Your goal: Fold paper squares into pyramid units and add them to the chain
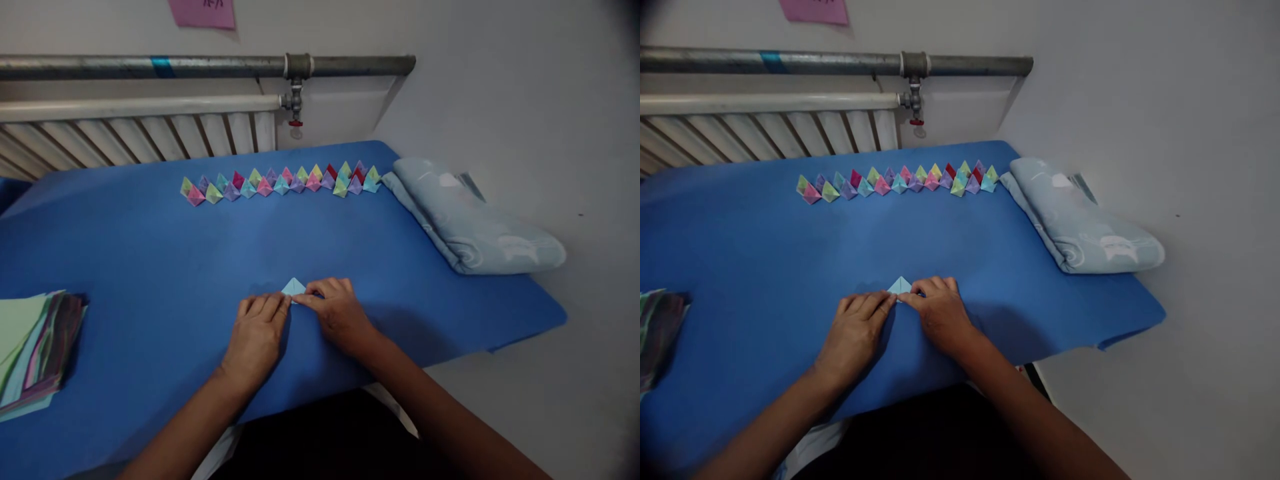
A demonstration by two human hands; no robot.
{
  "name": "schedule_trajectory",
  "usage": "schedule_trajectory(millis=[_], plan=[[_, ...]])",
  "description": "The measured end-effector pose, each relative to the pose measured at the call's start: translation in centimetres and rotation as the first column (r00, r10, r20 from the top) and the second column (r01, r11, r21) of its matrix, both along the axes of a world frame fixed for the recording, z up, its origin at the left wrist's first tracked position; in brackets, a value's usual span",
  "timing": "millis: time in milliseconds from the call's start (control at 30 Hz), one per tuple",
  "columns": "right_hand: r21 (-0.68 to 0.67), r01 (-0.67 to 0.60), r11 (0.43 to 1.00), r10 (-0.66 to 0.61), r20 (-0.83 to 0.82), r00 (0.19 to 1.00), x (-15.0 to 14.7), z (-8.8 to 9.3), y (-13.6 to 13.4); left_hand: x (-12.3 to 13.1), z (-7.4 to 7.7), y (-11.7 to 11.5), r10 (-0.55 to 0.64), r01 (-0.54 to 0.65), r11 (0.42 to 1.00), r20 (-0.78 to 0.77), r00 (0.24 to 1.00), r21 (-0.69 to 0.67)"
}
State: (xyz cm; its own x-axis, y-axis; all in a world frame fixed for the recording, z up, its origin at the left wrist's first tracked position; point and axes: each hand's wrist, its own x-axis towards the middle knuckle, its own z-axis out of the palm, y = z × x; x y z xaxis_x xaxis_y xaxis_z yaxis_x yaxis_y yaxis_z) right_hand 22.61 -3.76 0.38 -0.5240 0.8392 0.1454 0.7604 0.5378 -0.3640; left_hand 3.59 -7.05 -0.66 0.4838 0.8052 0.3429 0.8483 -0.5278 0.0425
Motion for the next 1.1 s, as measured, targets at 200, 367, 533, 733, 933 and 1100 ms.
schedule_trajectory(millis=[200, 367, 533, 733, 933, 1100], plan=[[0.004, -0.021, 1.0, 0.021, 0.024, 0.999, 0.6, -0.2, -0.3, 0.2, 0.6, -0.5, 0.011, -0.021, 0.997, -0.151, 0.989, -0.068], [0.018, -0.027, 0.999, 0.027, 0.024, 0.999, 0.8, -0.3, -0.5, 0.4, 0.9, -0.7, 0.007, -0.02, 0.998, -0.183, 0.983, -0.066], [-0.014, 0.021, 1.0, -0.02, 0.046, 0.999, 1.1, 0.5, -0.9, 0.7, 1.1, -0.5, 0.01, -0.023, 0.997, -0.179, 0.984, -0.069], [-0.009, -0.008, 1.0, 0.008, -0.005, 1.0, 0.2, 1.9, -1.1, 1.1, 1.2, -0.4, 0.025, -0.028, 0.999, -0.148, 0.989, -0.016], [-0.074, -0.162, 0.984, 0.166, 0.051, 0.985, -0.6, 1.3, -0.2, 1.2, 0.9, -0.6, 0.037, -0.037, 0.999, -0.099, 0.994, -0.002], [-0.097, -0.135, 0.986, 0.149, 0.146, 0.978, -0.5, 1.1, 0.5, 1.1, 0.5, -0.7, 0.039, -0.038, 0.999, -0.084, 0.996, 0.018]])
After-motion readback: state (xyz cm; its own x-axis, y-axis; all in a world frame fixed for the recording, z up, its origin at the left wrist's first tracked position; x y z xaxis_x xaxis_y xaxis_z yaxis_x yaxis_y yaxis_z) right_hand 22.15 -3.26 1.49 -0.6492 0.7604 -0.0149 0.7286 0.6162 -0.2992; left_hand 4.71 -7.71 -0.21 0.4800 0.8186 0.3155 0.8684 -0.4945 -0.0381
